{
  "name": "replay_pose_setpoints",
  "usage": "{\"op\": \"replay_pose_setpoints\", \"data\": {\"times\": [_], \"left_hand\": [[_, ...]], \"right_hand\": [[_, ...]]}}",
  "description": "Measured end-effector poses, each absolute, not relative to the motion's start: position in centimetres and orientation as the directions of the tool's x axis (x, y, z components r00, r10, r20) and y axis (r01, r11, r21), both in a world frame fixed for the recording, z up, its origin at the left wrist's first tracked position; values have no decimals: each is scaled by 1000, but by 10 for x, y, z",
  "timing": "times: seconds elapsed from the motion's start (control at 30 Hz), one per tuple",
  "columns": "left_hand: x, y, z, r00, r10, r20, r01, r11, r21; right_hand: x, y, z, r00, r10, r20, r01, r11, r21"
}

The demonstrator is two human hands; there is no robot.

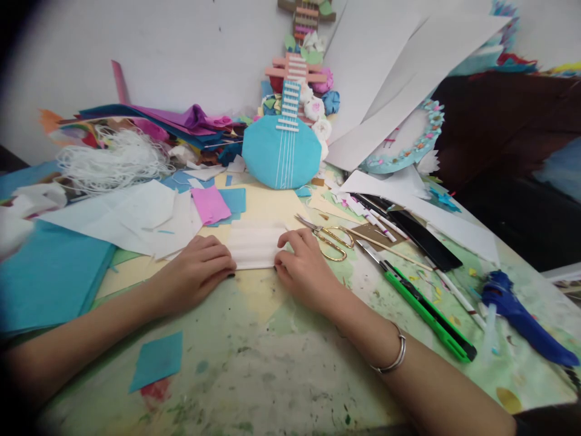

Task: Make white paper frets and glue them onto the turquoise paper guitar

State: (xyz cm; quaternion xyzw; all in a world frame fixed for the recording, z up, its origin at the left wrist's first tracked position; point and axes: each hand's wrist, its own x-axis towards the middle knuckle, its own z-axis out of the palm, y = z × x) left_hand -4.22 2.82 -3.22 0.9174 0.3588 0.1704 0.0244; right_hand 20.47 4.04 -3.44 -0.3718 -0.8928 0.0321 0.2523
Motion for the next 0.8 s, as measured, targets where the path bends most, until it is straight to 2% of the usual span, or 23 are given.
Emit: {"op": "replay_pose_setpoints", "data": {"times": [0.17,0.4,0.6,0.8], "left_hand": [[-43,32,-38,712,647,272,629,-760,162],[-38,34,-36,571,806,154,700,-576,421],[-32,33,-33,478,864,159,743,-494,451],[-34,33,-33,513,843,162,707,-522,478]], "right_hand": [[203,37,-29,-561,772,298,676,636,-372],[204,39,-29,-440,889,123,709,429,-559],[201,38,-33,-392,897,205,682,433,-589],[205,36,-31,-519,779,351,632,626,-457]]}}
